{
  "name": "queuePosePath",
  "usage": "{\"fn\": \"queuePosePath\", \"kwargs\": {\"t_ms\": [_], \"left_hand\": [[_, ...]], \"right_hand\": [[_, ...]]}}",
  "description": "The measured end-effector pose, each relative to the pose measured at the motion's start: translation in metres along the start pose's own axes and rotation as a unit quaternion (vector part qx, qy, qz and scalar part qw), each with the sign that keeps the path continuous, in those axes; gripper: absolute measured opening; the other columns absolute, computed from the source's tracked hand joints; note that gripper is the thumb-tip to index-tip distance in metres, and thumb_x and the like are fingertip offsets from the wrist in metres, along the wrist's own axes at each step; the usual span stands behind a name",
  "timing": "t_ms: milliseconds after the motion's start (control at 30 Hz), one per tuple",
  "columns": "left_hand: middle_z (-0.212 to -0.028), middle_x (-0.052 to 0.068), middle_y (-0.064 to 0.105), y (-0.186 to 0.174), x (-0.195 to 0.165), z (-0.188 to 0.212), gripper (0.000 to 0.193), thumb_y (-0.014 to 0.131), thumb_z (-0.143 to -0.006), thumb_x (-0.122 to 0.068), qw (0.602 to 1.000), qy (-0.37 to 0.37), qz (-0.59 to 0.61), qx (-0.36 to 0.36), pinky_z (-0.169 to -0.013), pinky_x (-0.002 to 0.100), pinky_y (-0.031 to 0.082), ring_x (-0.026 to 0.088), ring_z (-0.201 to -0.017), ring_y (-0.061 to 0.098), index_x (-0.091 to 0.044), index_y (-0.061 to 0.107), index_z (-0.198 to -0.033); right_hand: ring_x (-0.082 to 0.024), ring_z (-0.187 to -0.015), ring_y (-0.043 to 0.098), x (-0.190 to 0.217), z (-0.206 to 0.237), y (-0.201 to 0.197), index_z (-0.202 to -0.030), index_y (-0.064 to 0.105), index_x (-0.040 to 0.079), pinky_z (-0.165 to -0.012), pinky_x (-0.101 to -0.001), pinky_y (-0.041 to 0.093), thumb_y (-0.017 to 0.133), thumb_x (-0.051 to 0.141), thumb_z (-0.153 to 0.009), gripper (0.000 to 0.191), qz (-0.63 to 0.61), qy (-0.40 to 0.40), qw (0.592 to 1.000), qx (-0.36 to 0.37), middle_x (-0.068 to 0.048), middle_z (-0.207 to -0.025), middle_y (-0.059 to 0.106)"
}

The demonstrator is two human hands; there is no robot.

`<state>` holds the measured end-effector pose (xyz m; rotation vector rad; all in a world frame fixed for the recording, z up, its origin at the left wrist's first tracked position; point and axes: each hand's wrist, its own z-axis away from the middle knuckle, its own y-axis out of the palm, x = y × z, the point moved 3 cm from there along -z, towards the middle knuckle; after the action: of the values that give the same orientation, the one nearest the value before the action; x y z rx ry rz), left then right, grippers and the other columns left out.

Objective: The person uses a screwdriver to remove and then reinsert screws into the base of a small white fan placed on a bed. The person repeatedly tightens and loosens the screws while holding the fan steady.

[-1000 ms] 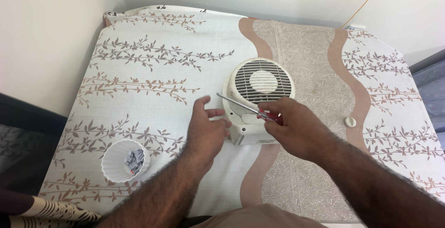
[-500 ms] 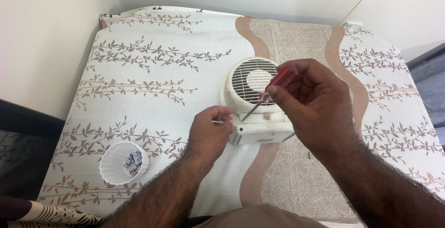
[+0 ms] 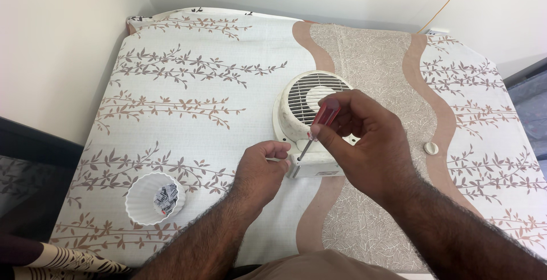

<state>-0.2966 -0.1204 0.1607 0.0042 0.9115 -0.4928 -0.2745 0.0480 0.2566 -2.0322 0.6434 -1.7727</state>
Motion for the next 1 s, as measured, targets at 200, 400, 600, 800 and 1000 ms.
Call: {"fn": "queuePosePath", "kwargs": {"t_ms": [200,400,600,800,1000], "left_hand": [[-0.113,0.003,0.073,-0.004,-0.002,-0.002,0.031,0.057,-0.093,-0.004,0.992,0.091,0.076,-0.049,-0.09,0.028,0.059,0.009,-0.102,0.07,-0.009,0.069,-0.121],[-0.093,0.005,0.076,-0.013,-0.022,0.014,0.014,0.068,-0.093,-0.006,0.938,0.275,0.195,-0.081,-0.07,0.023,0.06,0.009,-0.082,0.07,-0.002,0.071,-0.106],[-0.088,0.004,0.075,-0.012,-0.048,0.034,0.016,0.079,-0.086,-0.014,0.952,0.294,0.081,-0.01,-0.068,0.027,0.06,0.01,-0.078,0.067,-0.006,0.075,-0.099],[-0.09,0.002,0.075,-0.004,-0.061,0.047,0.023,0.086,-0.078,-0.015,0.963,0.268,0.006,-0.021,-0.073,0.027,0.061,0.01,-0.081,0.068,-0.009,0.071,-0.093],[-0.091,0.001,0.072,-0.006,-0.07,0.05,0.01,0.079,-0.082,-0.01,0.962,0.269,-0.017,-0.052,-0.075,0.029,0.064,0.012,-0.082,0.073,-0.006,0.071,-0.086]], "right_hand": [[-0.008,-0.085,0.073,-0.005,0.0,0.007,-0.107,0.067,0.009,-0.077,-0.0257,0.063,0.08,0.012,-0.085,0.026,0.032,0.032,0.999,0.014,-0.001,-0.091,0.074],[-0.012,-0.075,0.075,-0.005,0.006,0.025,-0.104,0.069,0.01,-0.064,-0.0272,0.064,0.08,0.012,-0.085,0.023,0.047,0.121,0.991,0.034,-0.003,-0.086,0.074],[-0.014,-0.083,0.079,-0.004,0.01,0.028,-0.112,0.065,0.01,-0.072,-0.0294,0.066,0.073,0.017,-0.089,0.025,0.064,0.187,0.978,0.071,-0.005,-0.092,0.074],[-0.016,-0.095,0.077,-0.011,0.016,0.028,-0.112,0.064,0.008,-0.082,-0.0304,0.065,0.074,0.013,-0.087,0.028,0.071,0.175,0.979,0.08,-0.007,-0.102,0.071],[-0.015,-0.097,0.076,-0.009,0.016,0.031,-0.113,0.062,0.006,-0.082,-0.0302,0.066,0.072,0.015,-0.088,0.028,0.07,0.174,0.977,0.101,-0.008,-0.102,0.069]]}}
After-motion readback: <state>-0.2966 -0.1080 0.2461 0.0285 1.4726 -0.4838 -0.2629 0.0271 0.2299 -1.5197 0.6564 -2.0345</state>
